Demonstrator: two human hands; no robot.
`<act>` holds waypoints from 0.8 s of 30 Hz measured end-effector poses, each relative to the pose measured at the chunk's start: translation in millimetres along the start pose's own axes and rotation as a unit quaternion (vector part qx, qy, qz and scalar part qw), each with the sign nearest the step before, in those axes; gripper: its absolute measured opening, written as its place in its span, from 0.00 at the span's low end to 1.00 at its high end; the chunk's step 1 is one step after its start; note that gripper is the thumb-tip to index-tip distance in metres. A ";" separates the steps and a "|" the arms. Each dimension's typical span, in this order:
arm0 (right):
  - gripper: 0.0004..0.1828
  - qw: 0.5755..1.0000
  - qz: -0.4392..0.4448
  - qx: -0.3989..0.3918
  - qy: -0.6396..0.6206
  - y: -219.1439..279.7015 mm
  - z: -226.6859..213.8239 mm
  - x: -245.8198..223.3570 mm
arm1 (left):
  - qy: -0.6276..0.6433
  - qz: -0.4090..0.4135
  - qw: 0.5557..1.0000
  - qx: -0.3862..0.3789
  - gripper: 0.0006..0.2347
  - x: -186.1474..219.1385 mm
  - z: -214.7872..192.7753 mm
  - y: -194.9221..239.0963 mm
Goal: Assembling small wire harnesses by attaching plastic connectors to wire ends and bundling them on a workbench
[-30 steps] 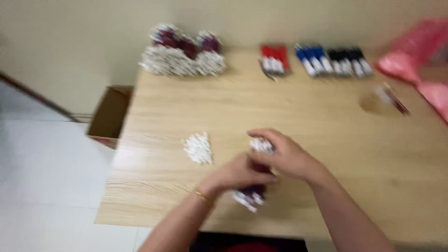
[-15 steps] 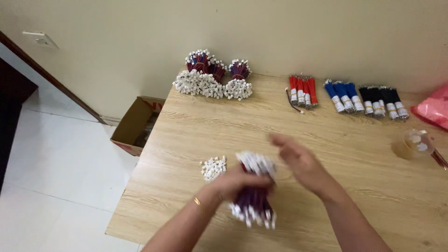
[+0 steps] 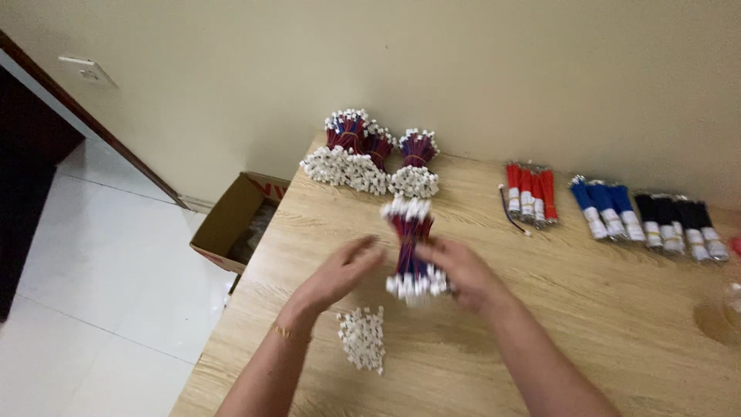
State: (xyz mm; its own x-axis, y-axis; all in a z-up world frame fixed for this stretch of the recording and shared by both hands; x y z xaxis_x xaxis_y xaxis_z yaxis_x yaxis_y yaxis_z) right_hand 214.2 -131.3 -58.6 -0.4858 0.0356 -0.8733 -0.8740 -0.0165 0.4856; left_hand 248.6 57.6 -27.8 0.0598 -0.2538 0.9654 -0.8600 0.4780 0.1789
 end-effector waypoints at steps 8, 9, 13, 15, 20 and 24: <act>0.23 0.973 -0.202 0.112 0.011 -75.9 -8.0 -145.7 | -0.438 0.022 0.879 0.187 0.26 -82.0 -55.1 -8.1; 0.29 0.965 -0.214 0.144 0.040 -111.7 -19.9 -142.8 | -0.441 0.024 0.876 0.195 0.25 -83.6 -57.3 -6.0; 0.27 0.964 -0.182 0.169 0.091 -125.7 -17.5 -151.0 | -0.437 0.027 0.877 0.198 0.24 -82.8 -59.0 -6.4; 0.29 0.955 -0.170 0.200 0.141 -139.1 -29.2 -144.8 | -0.417 0.031 0.885 0.204 0.25 -82.4 -59.4 -6.5; 0.33 0.951 -0.127 0.209 0.190 -171.5 -27.8 -141.6 | -0.411 0.035 0.886 0.213 0.23 -83.4 -60.4 -9.0; 0.25 0.940 -0.144 0.243 0.190 -204.4 -16.3 -125.2 | -0.406 0.030 0.890 0.207 0.23 -80.6 -60.3 -6.3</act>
State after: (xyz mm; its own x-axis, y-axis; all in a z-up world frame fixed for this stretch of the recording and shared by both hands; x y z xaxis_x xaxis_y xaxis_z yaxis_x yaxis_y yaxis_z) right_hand 453.7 -148.6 -49.2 -0.2752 -0.3917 -0.8780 -0.9101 0.4005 0.1066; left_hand 279.8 125.8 -95.3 -0.2344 -0.8418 0.4862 -0.9721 0.2036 -0.1162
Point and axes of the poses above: each hand's wrist, its own y-axis away from the middle knuckle, its own z-axis out of the palm, x = y × z, the point moved 6 cm from there along -y, towards the middle knuckle, and after that the axes turned 10 degrees about y, right-handed, at the moved point
